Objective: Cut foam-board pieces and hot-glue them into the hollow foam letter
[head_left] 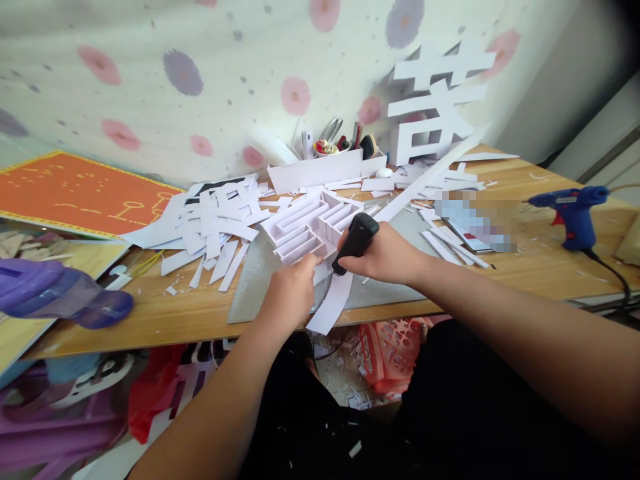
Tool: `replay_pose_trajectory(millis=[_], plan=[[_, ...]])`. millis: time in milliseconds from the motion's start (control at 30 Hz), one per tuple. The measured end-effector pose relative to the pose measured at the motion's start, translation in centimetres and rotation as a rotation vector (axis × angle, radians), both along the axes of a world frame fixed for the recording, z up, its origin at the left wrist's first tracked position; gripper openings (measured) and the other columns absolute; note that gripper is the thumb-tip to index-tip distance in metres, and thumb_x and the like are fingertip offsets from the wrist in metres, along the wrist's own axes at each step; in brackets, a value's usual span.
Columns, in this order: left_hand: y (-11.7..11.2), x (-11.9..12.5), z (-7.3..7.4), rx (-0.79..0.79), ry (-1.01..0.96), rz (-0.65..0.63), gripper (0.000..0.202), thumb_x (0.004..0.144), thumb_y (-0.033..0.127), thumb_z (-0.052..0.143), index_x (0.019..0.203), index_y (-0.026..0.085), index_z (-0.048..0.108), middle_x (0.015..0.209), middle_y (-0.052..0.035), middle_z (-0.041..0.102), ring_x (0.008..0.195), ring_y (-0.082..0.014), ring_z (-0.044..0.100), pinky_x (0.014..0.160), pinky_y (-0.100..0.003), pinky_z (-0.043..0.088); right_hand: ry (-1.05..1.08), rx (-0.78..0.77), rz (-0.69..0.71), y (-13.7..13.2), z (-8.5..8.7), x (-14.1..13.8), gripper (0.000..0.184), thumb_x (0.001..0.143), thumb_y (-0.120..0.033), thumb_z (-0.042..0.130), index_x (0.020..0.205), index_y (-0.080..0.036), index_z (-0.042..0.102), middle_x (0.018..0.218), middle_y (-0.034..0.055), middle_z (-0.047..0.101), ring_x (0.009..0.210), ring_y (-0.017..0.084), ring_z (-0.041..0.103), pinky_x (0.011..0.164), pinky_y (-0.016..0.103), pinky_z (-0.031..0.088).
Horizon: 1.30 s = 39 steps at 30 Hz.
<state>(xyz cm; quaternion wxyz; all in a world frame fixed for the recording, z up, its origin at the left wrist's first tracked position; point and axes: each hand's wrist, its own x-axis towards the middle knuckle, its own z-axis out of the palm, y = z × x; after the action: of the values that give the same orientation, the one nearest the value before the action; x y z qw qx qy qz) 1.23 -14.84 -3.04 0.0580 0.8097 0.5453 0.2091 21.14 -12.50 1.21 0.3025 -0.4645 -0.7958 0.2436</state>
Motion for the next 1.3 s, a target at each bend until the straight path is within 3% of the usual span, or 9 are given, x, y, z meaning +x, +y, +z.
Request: replay_pose_trajectory(millis=[467,900,1300], plan=[[0.21,-0.18,-0.02,-0.022,-0.015,0.021,0.034,0.086,0.007,0.044,0.112,0.016,0.064,0.094,-0.0113,0.075,0.091,-0.0286,0.071,0.077,-0.039,0.055,-0.028,0.022,-0.019,-0.02,0.01,-0.38,0.009,0.066,-0.02,0.065,0.075,-0.019,0.066,0.066,0.0013,0.066,0.064,0.019,0.06,0.056,0.027,0.043],[0.54,-0.45,-0.31,-0.011,-0.044,-0.001,0.039,0.082,0.004,0.046,0.112,0.021,0.065,0.091,-0.005,0.076,0.089,-0.0241,0.072,0.08,-0.037,0.057,0.014,-0.001,0.03,-0.06,-0.11,-0.52,0.01,0.067,-0.02,0.061,0.076,-0.017,0.063,0.072,0.0024,0.065,0.068,0.018,0.06,0.063,0.028,0.045],[0.66,-0.56,-0.47,-0.001,-0.072,-0.034,0.042,0.081,0.002,0.045,0.115,0.018,0.065,0.097,-0.009,0.076,0.094,-0.0268,0.071,0.081,-0.039,0.057,-0.044,0.101,-0.026,-0.15,-0.29,-0.89,0.007,0.07,-0.02,0.063,0.076,-0.017,0.064,0.07,0.0025,0.066,0.064,0.017,0.059,0.059,0.025,0.043]])
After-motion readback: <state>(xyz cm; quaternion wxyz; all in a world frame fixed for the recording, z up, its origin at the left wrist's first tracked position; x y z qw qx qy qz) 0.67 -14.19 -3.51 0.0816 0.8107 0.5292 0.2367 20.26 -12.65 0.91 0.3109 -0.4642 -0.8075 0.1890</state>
